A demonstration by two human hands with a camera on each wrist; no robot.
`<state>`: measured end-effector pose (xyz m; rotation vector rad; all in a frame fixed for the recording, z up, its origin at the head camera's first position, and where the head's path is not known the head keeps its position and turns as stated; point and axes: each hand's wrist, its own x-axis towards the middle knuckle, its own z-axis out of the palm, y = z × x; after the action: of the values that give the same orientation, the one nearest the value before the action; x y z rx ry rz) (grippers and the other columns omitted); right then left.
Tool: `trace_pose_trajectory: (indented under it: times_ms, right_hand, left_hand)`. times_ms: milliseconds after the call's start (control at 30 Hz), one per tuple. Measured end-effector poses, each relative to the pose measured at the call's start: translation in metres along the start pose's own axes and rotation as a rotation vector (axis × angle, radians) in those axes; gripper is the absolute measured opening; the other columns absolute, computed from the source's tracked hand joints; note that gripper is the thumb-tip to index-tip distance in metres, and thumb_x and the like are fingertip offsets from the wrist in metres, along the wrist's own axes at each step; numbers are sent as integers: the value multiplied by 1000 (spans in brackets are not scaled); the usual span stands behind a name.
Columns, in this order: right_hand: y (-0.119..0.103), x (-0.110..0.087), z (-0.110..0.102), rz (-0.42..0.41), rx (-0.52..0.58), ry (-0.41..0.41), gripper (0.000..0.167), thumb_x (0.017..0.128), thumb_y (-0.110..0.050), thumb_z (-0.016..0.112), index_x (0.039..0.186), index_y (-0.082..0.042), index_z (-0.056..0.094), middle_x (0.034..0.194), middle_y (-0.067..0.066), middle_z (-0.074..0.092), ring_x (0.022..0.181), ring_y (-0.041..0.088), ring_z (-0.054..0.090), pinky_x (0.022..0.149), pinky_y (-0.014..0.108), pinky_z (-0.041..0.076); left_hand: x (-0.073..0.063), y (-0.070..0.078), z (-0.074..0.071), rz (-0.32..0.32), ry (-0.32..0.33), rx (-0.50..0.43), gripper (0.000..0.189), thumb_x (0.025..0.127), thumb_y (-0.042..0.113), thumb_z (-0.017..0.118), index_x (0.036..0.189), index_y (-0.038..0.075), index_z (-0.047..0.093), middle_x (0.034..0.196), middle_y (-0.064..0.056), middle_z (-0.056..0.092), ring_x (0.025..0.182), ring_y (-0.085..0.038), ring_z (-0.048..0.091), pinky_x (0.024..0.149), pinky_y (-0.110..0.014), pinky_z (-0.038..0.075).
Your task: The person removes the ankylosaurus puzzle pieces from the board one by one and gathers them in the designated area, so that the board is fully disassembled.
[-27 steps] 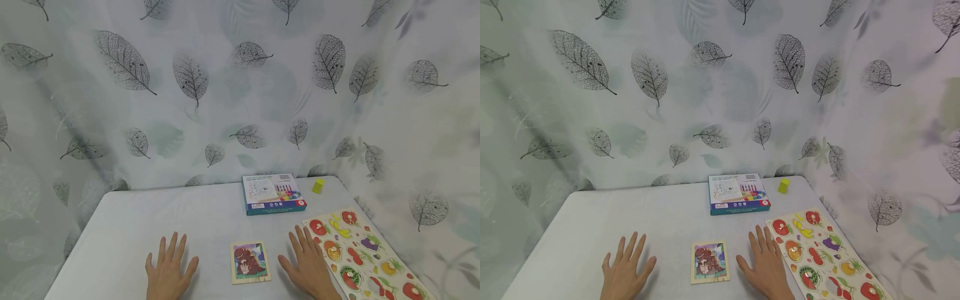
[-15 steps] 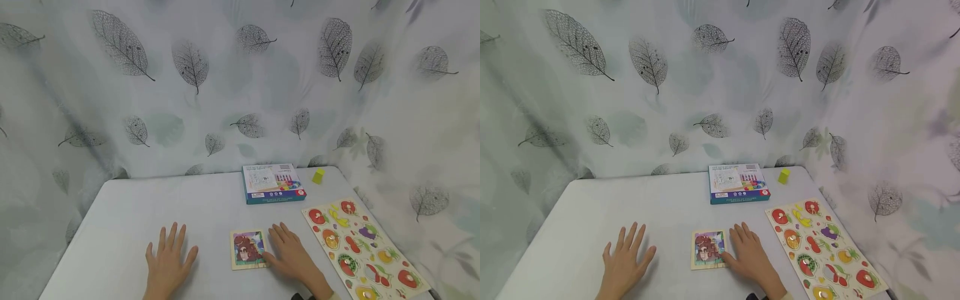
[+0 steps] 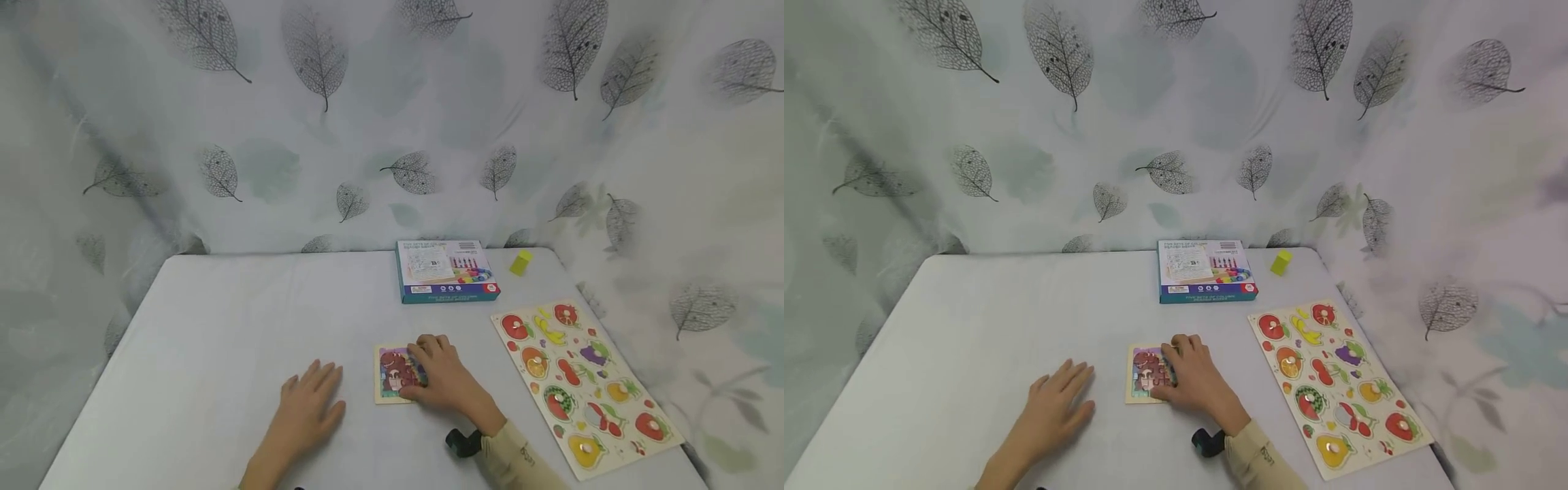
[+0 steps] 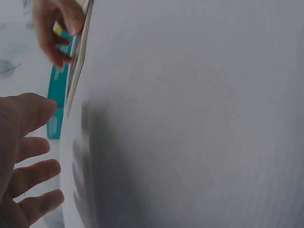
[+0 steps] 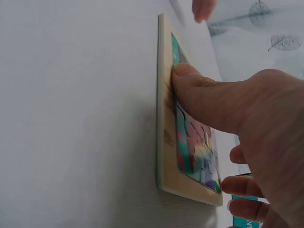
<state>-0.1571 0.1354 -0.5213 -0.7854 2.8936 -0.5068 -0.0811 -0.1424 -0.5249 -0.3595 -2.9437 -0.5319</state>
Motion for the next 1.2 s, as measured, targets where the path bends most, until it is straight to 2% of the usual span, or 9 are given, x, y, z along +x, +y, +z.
trace_pose_trajectory:
  times_ms: [167,267,333,500,600,700,867,1100,1200]
  right_hand:
    - [-1,7,-8,1,-9,-52,80,78,-56,79,142,-13,55,136,10,49,123,29,40,104,50,41]
    - [-4,17,-16,-24,-9,-82,74,79,-50,81,139,-13,56,133,10,50,121,29,40,102,50,41]
    - [-6,24,-19,-51,-25,-88,64,83,-43,79,136,-13,58,129,10,52,117,28,41,98,48,42]
    - [-16,39,-16,-144,-26,-52,35,87,-21,67,121,-9,66,118,11,57,102,25,43,82,41,42]
    - [-22,46,-10,-171,-38,-38,27,89,-18,64,114,-8,68,113,10,58,97,22,43,79,37,41]
    - [-26,52,-5,-165,-70,-26,22,93,-20,64,109,-6,69,106,8,59,92,18,42,77,33,41]
    - [-31,56,-3,-154,-101,2,22,95,-21,64,105,-3,68,98,10,58,86,18,41,73,31,38]
    - [-35,55,-1,-113,-162,-4,26,95,-25,64,107,-2,68,99,10,59,87,20,42,73,32,40]
    - [-35,55,1,-94,-155,-6,26,95,-26,63,106,-3,69,101,10,59,88,20,42,74,33,41]
  left_hand:
    - [3,27,12,188,-40,-38,49,91,32,68,135,13,62,140,-8,62,136,-33,54,104,-62,44]
    - [10,39,17,282,-72,1,51,94,36,66,138,13,60,145,-7,59,140,-32,51,104,-60,45]
    - [15,44,18,319,-93,45,52,95,39,64,140,15,58,149,-5,56,142,-31,48,105,-59,45]
    - [16,51,22,325,-172,127,56,96,45,61,145,19,55,155,-2,49,146,-28,44,108,-58,44]
    - [14,51,23,322,-196,134,59,96,46,60,148,19,51,157,-2,47,147,-27,44,108,-58,44]
    - [13,52,24,328,-181,135,60,96,47,59,149,20,50,157,-1,47,146,-27,44,107,-59,44]
    - [15,52,25,332,-152,161,61,96,51,58,149,23,50,153,3,51,145,-25,46,106,-60,44]
    - [16,52,27,337,-170,164,65,95,55,58,150,23,47,151,4,51,144,-26,45,105,-62,44]
    - [16,52,26,339,-172,177,65,95,56,57,150,23,48,147,4,52,144,-25,46,105,-62,45]
